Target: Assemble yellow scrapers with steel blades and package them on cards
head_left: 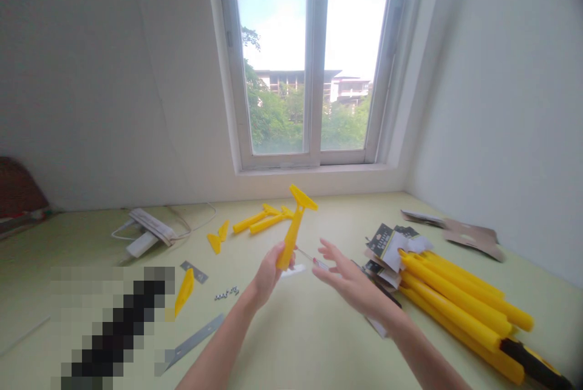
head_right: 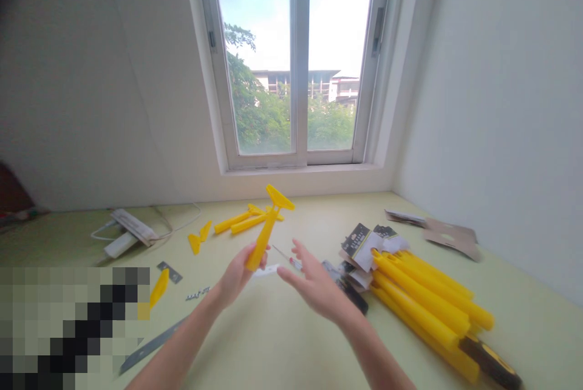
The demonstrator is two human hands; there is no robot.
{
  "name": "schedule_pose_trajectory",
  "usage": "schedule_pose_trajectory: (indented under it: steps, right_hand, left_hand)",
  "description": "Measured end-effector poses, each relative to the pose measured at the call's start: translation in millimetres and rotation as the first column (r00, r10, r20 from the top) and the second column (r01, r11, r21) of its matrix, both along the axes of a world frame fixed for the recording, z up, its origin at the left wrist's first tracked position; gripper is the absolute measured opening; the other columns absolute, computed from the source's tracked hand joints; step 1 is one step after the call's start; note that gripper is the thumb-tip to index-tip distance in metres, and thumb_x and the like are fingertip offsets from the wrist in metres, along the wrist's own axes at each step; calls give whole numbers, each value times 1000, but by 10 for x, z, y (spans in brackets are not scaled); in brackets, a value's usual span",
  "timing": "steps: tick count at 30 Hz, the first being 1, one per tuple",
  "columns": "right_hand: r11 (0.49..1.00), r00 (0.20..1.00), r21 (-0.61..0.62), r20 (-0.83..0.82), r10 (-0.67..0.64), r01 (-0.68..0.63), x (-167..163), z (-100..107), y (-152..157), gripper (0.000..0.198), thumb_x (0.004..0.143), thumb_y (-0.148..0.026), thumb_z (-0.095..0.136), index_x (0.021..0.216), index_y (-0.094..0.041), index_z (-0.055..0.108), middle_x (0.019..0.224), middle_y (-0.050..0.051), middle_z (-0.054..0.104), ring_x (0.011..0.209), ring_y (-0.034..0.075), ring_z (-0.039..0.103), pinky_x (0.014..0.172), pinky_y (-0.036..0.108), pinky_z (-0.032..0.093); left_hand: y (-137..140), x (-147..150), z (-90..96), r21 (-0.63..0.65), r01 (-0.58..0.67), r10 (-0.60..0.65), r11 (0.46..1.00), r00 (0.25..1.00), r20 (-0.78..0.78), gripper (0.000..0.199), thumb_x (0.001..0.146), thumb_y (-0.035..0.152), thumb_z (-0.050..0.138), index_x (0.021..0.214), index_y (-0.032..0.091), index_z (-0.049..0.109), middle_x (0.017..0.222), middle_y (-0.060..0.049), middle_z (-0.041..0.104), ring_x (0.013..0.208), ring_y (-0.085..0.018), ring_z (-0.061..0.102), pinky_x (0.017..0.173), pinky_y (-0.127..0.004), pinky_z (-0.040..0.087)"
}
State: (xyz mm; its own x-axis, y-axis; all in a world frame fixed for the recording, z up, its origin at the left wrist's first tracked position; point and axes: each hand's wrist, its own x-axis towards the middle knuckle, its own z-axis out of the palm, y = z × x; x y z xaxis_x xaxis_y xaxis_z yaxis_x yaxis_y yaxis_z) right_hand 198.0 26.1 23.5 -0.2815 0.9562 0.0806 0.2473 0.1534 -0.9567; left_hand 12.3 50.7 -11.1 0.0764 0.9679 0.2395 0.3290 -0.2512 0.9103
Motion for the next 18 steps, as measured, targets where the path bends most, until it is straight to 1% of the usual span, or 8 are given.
schedule_pose_trajectory:
  steps: [2,3,5,7,10,14,16,18]
  right_hand:
    - [986,942,-161,-336,-7,-50,-210,5,124,59,67,-39,59,120,-24,38,107,7,56,95,20,53,81,35,39]
    - [972,870,-212,-493,-19,-99,-303,-12,166,55,68,-38,59,118,-23,40,100,6,60,88,19,56,76,34,42]
    - [953,701,-268,-707,-95,-142,-446,-88,206,44,66,-34,61,106,-19,48,78,3,63,71,15,58,64,27,44]
    - [939,596,-319,-782,-183,-130,-528,-205,197,34,63,-30,64,91,-17,53,57,-2,57,52,10,53,49,20,41]
    - [910,580,-394,-775,-251,-132,-573,-383,133,24,61,-29,65,77,-16,53,45,-6,48,37,5,41,37,16,31]
    - [861,621,-458,-747,-238,-221,-616,-498,51,22,64,-36,59,69,-16,49,44,-6,45,34,5,37,35,17,26]
    - [855,645,-451,-739,-196,-257,-651,-512,30,23,66,-39,55,67,-16,48,44,-6,45,35,5,38,35,17,26]
    - [863,671,-424,-728,-144,-275,-684,-518,19,24,67,-40,51,66,-16,47,46,-5,46,37,6,40,37,17,27]
  left_hand:
    - [-250,6,41,-96,285,-245,954,921,302,45,83,40,18,93,11,52,64,-2,51,64,-14,48,67,-29,40]
    - [-363,-1,52,-135,358,-292,924,887,358,42,83,39,22,90,11,53,64,-2,51,64,-14,48,67,-29,39]
    - [-541,-37,59,-232,463,-381,855,866,325,34,81,36,30,89,13,54,69,-2,52,64,-13,48,65,-28,39]
    - [-646,-99,59,-292,478,-449,828,878,165,29,79,33,34,85,15,57,75,-2,55,68,-14,49,66,-27,39]
    - [-669,-245,73,-288,357,-397,889,913,-94,34,80,35,31,84,18,60,73,0,58,68,-13,50,65,-25,39]
    - [-485,-590,136,-125,37,-84,991,916,-392,37,79,40,31,84,19,61,72,0,60,69,-14,53,64,-24,38]
    - [-342,-837,161,-5,-167,136,986,822,-554,36,80,37,30,83,19,60,79,-2,62,75,-15,54,68,-24,38]
    - [-216,-1113,161,90,-395,333,914,606,-723,33,80,30,28,86,20,59,87,-3,63,82,-15,55,72,-23,37]
